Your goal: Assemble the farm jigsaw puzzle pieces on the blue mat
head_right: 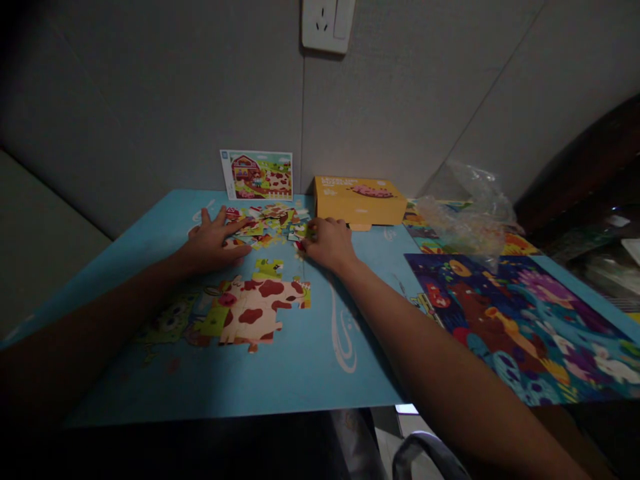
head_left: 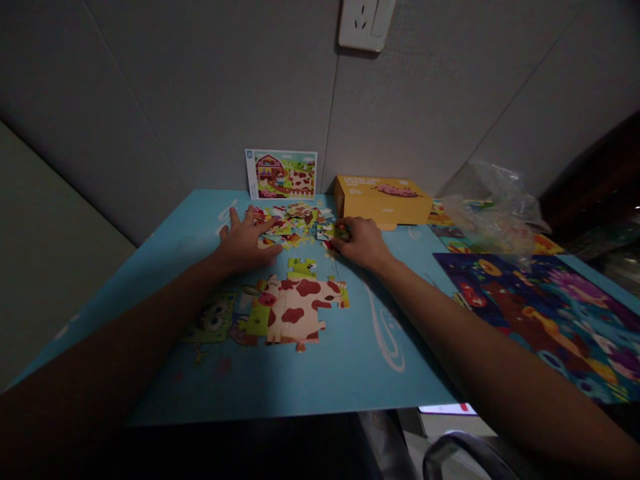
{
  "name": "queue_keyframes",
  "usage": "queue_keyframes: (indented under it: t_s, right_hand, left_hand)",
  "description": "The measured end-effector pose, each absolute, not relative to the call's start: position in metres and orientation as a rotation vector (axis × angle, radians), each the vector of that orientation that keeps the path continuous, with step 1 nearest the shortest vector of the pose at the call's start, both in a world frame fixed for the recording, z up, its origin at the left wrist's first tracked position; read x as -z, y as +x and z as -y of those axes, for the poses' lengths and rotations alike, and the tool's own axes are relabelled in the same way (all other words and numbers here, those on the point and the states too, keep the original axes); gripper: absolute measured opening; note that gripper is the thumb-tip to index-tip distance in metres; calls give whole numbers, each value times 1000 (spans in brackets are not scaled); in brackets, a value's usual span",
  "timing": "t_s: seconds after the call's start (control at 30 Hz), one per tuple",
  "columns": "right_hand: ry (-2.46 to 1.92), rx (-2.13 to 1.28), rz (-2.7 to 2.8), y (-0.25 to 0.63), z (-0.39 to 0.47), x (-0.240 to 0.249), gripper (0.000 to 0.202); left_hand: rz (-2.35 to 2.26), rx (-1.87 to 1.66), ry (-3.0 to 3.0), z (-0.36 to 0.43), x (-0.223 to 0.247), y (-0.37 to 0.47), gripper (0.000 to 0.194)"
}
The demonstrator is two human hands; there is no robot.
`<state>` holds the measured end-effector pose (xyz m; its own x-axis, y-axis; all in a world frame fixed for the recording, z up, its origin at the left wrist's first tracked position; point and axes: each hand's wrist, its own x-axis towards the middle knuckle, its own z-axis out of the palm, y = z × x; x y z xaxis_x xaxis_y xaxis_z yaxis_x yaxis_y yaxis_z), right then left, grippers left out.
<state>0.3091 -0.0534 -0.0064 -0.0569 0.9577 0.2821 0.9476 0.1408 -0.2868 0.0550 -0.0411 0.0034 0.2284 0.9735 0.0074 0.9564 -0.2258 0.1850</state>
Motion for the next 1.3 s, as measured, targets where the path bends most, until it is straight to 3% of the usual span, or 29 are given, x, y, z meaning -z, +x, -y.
queue_keyframes:
  t_s: [0.27, 0.43, 0.97, 1.17, 1.3]
  right_hand:
    - [-1593, -36, 1973, 311, 52, 8, 57]
    - [-1409, -85, 1971, 309, 54, 4, 54]
    - [-1513, -243, 1786, 312, 50, 7, 46]
    - [-1582, -279, 1792, 310, 52, 4, 57]
    - [-1583, -222, 1802, 310, 52, 2, 56]
  left_hand:
    - [-1671, -347, 2463, 46, -5, 55, 85]
    - [-1628, -339, 2489, 47, -5, 55, 85]
    - [-1575, -297, 2550, 50, -6, 55, 79]
    - [-1212, -404, 2686, 47, -4, 49, 67]
    - [-891, -357, 2785, 52, -4, 52, 75]
